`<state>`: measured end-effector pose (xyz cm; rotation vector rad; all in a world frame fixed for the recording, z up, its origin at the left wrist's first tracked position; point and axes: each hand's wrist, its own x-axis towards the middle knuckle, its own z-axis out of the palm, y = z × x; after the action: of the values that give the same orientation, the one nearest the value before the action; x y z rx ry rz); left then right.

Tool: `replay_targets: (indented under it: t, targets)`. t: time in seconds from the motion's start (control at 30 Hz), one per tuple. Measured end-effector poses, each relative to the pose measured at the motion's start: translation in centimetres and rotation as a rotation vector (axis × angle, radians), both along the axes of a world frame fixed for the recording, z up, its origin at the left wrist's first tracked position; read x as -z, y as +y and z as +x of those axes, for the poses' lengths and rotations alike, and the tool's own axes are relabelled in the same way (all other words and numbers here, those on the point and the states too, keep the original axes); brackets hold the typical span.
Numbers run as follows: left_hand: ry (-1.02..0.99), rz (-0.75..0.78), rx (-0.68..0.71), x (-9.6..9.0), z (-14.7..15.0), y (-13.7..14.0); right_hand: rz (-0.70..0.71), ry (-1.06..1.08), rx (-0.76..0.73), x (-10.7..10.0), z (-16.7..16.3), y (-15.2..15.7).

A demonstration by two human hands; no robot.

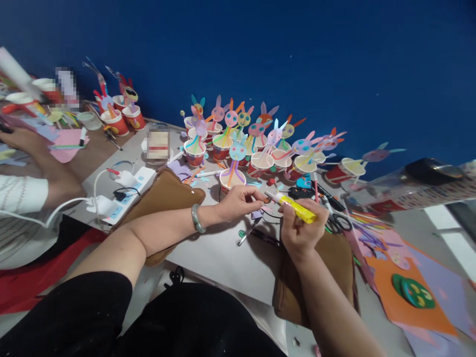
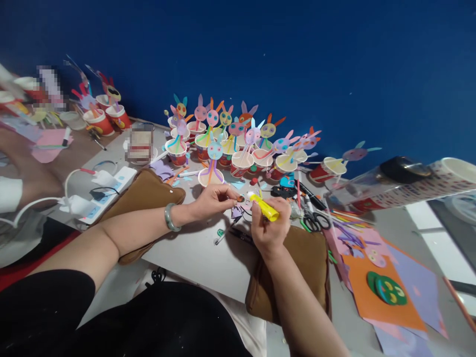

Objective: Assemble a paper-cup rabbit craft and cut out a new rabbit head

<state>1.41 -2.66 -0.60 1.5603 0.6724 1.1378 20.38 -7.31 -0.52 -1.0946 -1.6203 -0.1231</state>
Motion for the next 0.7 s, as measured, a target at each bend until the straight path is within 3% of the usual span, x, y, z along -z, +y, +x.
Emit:
replay_targets:
  t: [0.2, 0.37, 0.53, 0.7]
  targets:
    - [0.007, 0.062, 0.086, -0.33, 0.01, -0.43, -0.041, -0.081, -0.008, 0.1, 0.04, 0.21]
    - [0.008, 0.033, -0.017, -0.24, 0.0, -0.15, 0.062, -0.042, -0.054, 0.11, -0.08, 0.18]
    - [-0.029, 0.016, 0.023, -0.12, 0.01, -0.05, -0.045, -0.009, -0.028, 0.26, -0.09, 0.24]
    - [-0.003, -0.004, -0.028, -0.5, -0.22, 0.06, 0.003, -0.021, -0.064, 0.3, -0.16, 0.12]
